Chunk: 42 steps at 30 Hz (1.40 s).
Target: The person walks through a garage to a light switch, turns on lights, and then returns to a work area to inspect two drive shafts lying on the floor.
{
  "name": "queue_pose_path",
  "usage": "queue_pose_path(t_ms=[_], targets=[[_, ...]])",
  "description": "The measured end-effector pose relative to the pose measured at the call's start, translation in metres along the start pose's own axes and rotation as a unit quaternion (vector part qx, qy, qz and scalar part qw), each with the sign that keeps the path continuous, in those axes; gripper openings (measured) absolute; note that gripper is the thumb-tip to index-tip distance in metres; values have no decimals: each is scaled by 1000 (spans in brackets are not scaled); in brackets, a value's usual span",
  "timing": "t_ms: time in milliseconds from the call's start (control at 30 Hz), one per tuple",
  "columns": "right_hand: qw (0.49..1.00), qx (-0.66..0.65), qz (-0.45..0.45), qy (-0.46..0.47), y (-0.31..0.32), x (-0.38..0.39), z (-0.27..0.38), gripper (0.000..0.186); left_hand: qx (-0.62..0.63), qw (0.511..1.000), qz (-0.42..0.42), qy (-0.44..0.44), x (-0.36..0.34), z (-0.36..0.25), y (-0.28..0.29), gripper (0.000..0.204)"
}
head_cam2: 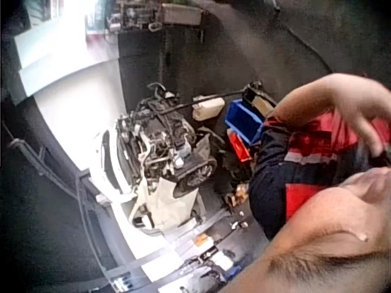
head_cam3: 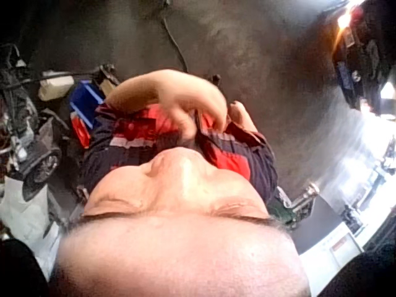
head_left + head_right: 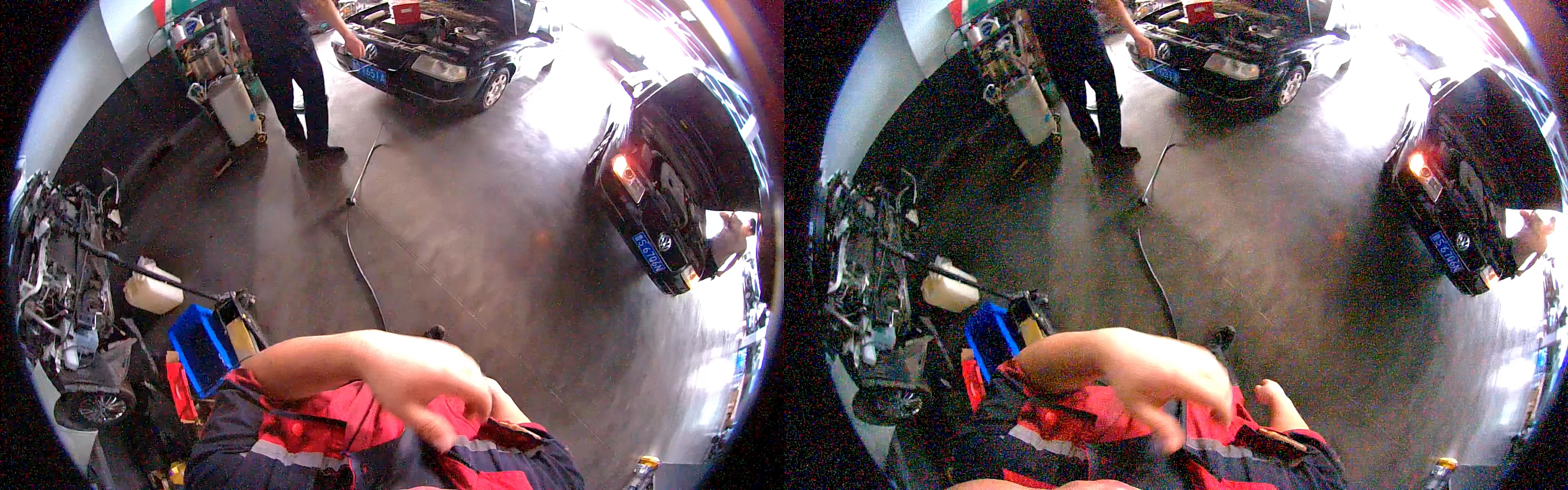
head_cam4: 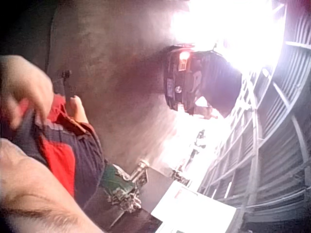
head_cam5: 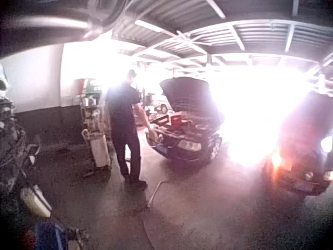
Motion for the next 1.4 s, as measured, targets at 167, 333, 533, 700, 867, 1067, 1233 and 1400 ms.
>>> queue_pose_path(t_ms=[167, 333, 533, 700, 867, 1067, 1233, 1400], targets=[[998, 62, 14, -14, 26, -106, -67, 31, -350, 868, 86, 342, 36, 189, 70, 48], [977, 179, 54, 98, 103, -171, -18, 29, -384, 692, 108, 601, 180, 334, 123, 44], [996, 13, -59, 61, 288, -216, 91, 34, -79, 430, 40, 898, 433, 337, 61, 52], [997, -12, -46, 54, 359, -273, 152, 36, -6, 429, 6, 903, 505, 359, 38, 56], [998, 37, -3, 48, 389, -318, 194, 39, -64, 537, 21, 841, 492, 478, 129, 54], [999, 28, 27, -6, 475, -347, 250, 38, -169, 612, -87, 768, 381, 600, 397, 47], [996, -48, -68, 26, 558, -393, 295, 36, -249, 648, -152, 704, 256, 644, 602, 42], [998, -49, -29, 18, 591, -470, 312, 36, -227, 673, -162, 685, 188, 701, 706, 41]])
Point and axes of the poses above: each hand's wrist, its own x-axis away from the middle knuckle, its own y-axis out of the back of the hand, z = x × y, the point moved 9 cm from there along -x, towards the middle knuckle, and after that the axes turned 7 degrees about -x, right-handed, at the moved point
